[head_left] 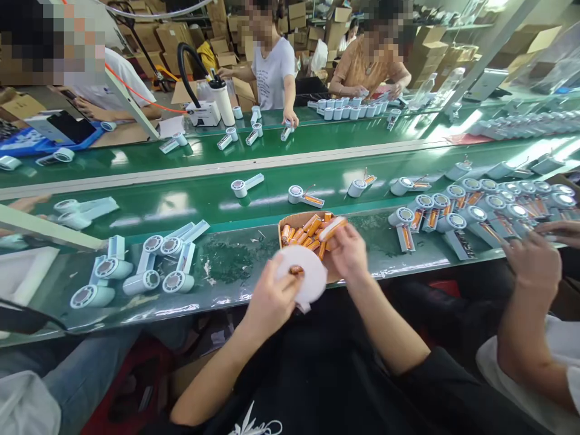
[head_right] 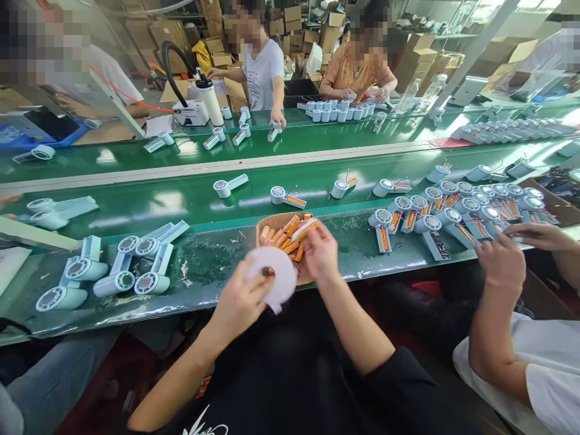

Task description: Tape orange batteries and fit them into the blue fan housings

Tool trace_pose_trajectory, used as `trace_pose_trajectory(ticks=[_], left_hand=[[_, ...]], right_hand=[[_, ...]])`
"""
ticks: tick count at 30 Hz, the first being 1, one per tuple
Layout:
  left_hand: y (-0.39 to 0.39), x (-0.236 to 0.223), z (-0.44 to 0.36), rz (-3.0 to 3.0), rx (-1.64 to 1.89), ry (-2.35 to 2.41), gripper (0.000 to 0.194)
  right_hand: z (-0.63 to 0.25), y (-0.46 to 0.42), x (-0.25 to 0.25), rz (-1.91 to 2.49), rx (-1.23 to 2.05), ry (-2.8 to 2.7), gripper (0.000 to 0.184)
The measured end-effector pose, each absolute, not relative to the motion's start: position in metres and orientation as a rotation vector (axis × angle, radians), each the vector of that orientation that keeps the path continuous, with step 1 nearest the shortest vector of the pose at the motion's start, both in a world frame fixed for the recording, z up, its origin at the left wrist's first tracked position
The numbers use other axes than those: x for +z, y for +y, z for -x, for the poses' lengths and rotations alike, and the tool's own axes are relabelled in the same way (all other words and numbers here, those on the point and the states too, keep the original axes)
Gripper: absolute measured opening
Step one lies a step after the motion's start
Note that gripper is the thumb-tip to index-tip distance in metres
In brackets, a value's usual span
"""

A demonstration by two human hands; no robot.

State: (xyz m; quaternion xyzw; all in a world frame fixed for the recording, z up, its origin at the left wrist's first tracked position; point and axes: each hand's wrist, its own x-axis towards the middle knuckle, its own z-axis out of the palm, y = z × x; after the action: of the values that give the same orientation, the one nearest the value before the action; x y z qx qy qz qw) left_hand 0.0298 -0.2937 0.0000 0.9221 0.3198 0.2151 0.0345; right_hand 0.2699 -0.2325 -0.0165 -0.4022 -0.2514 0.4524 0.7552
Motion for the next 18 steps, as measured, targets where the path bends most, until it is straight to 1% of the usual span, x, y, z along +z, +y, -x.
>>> trace_pose_trajectory(ticks=[2, 4, 6, 7, 8, 10, 11, 15, 18], left_hand=[[-0.289, -0.003, -0.039, -2.791, 0.59, 0.864, 0.057], [-0.266, 0.0, -0.048, -2.728, 0.49, 0.8, 0.065], [-0.226, 0.005, -0.056, -2.664, 0.382, 0.719, 0.07], [-0.202, 0.008, -0.059, -2.626, 0.346, 0.727, 0.066], [-0.178, 0.01, -0.062, -2.586, 0.332, 0.804, 0.057], [-0.127, 0.014, -0.064, -2.504, 0.361, 1.108, 0.036], [-0.103, 0.016, -0.064, -2.462, 0.387, 1.282, 0.033], [-0.017, 0.021, -0.057, -2.348, 0.392, 1.744, 0.043], [0.023, 0.019, -0.048, -2.274, 0.274, 1.909, 0.047]], right_hand=[[-0.297, -0.215, -0.005, 0.834, 0.845, -0.501, 0.015], [-0.312, -0.202, 0.005, 0.818, 0.814, -0.491, 0.011], [-0.313, -0.201, 0.009, 0.818, 0.87, -0.53, 0.02], [-0.312, -0.205, 0.009, 0.814, 0.903, -0.555, 0.027], [-0.31, -0.21, 0.008, 0.807, 0.935, -0.576, 0.032], [-0.307, -0.223, 0.004, 0.794, 0.999, -0.599, 0.038], [-0.307, -0.229, 0.003, 0.79, 1.031, -0.603, 0.038], [-0.308, -0.244, 0.004, 0.766, 1.113, -0.599, 0.043], [-0.31, -0.251, 0.008, 0.755, 1.129, -0.605, 0.047]])
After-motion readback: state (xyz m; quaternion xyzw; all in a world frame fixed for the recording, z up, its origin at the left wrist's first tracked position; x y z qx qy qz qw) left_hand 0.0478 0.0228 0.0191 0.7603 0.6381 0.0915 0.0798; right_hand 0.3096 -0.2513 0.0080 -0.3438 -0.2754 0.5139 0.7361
